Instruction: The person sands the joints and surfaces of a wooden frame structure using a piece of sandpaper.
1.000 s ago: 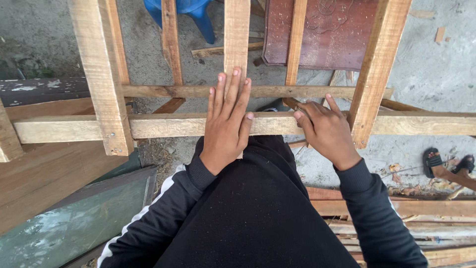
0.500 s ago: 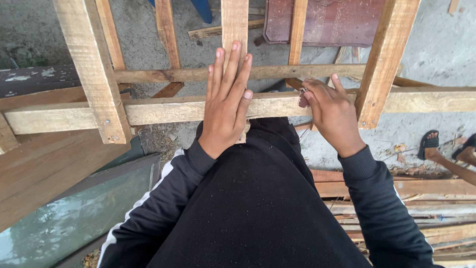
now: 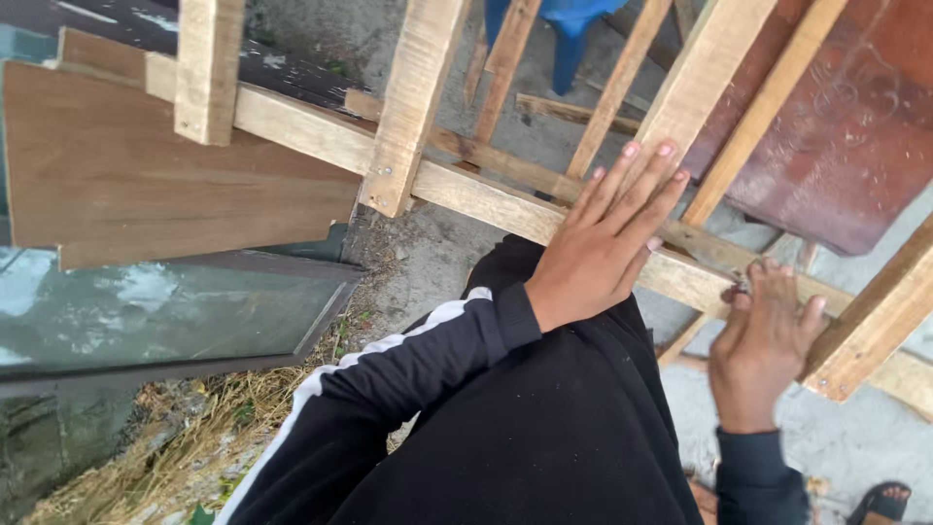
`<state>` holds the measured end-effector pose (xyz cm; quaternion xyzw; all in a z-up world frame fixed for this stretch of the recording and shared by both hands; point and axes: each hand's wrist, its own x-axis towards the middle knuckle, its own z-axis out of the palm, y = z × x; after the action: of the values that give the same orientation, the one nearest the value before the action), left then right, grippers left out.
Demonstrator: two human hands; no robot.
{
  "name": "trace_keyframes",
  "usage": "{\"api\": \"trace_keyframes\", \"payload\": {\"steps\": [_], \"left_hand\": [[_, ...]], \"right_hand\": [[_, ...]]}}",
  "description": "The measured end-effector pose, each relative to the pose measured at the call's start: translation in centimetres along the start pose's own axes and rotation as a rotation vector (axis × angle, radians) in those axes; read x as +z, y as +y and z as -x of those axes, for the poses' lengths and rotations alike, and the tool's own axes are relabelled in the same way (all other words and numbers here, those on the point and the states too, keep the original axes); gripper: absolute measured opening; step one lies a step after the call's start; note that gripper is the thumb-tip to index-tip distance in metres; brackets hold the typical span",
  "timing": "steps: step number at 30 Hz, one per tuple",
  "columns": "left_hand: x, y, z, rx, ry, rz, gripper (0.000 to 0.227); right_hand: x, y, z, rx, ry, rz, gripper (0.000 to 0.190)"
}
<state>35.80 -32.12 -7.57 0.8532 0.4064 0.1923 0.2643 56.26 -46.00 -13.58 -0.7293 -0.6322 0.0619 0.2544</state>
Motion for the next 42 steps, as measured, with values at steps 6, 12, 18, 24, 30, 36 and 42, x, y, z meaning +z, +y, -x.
{"api": "trace_keyframes", "payload": {"steps": [6,12,18,24,30,36,42], "left_hand": [[0.5,-0.1,-0.2,0.009,-0.010,-0.042,0.068],[1.4,-0.4,-0.3,0.012,-0.019,-0.068,0.072],[0.5,0.7,-0.6,-0.027,-0.060,-0.101,0.067],[0.1,1.3,-0.2,-0.003,-0.035,-0.155,0.067],[0.4,1.2,-0.5,-0.016,-0.023,-0.190,0.068],[0.1,1.2,-0.3,-0.045,-0.047,-0.086,0.064],[-0.2,0.8,-1.1,-0.025,-0.050,0.026,0.061]], "right_hand": [[2.7,-3.0,-1.8,-0.143,-0.120,-0.076,0.030],[-3.3,1.2,-2.0,-0.097,-0.108,0.018,0.032],[0.9,-0.8,-5.2,-0.185,-0.169,-0.338,0.017],[-4.5,3.5,-4.9,-0.203,-0.279,-0.280,0.013],[-3.7,3.5,-5.0,-0.119,-0.419,-0.420,0.034],[-2.0,3.8,-8.3,-0.171,-0.583,-0.579,0.033],[-6.5,3.5,-7.5,0.068,-0.573,-0.261,0.025]]}}
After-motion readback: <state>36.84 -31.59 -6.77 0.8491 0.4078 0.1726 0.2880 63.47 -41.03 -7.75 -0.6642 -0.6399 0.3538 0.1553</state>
